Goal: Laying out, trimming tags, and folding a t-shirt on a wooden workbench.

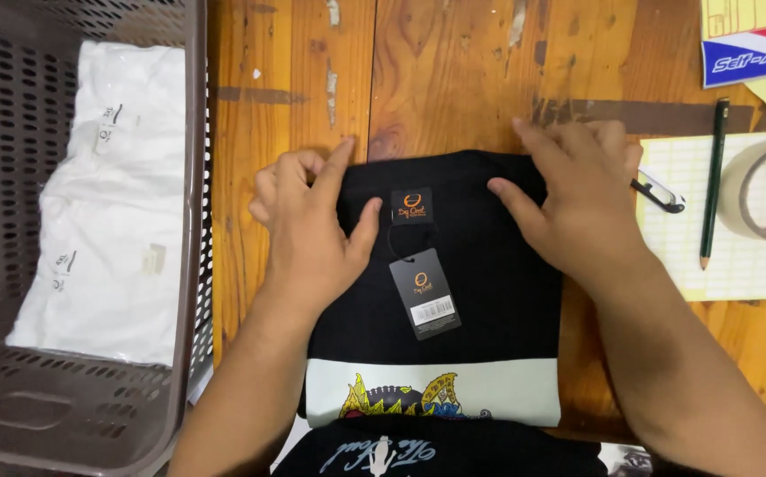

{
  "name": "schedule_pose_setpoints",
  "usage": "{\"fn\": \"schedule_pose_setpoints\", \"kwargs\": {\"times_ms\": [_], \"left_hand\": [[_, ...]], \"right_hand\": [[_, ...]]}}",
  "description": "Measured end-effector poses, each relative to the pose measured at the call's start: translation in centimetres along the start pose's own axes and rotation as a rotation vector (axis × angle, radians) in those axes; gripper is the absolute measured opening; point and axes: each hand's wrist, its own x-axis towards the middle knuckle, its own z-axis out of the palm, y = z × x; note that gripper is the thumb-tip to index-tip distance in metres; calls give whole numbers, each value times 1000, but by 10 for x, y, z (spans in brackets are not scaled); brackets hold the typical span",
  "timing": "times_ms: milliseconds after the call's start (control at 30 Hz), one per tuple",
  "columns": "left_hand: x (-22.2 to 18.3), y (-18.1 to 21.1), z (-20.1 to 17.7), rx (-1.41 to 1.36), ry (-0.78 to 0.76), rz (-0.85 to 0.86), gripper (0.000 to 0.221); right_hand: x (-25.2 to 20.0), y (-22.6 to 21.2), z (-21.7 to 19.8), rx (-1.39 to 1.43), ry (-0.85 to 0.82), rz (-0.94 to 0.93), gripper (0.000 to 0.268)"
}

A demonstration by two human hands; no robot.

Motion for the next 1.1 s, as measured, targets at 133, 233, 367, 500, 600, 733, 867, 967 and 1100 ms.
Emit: {"fn": "schedule_pose_setpoints", "kwargs": {"times_ms": [133, 233, 367, 500, 600, 733, 867, 967, 1100], "left_hand": [[0, 6, -7, 4, -14, -37, 38], [-2, 4, -13, -73, 35, 50, 20], [-6, -6, -28, -266, -88, 354, 23], [-9, -12, -40, -285, -261, 394, 20], [-11, -18, -40, -238, -324, 395, 15], [-11, -20, -40, -240, -332, 431, 16], [-12, -22, -40, -243, -345, 430, 14], [-10, -23, -41, -334, -321, 378, 8], [-2, -20, -32, -274, 12, 254, 12]], "right_hand": [[-5, 8, -5, 225, -29, 75, 20], [-10, 12, -9, 329, -36, 15, 12], [-8, 19, -20, 418, -142, -199, 28], [-4, 17, -32, 516, -275, -256, 27], [-3, 13, -35, 536, -318, -264, 24], [2, 9, -36, 528, -338, -304, 28], [2, 10, -35, 566, -363, -300, 20], [6, 7, -37, 570, -301, -292, 16], [-6, 12, -16, 377, -50, -88, 17]]}}
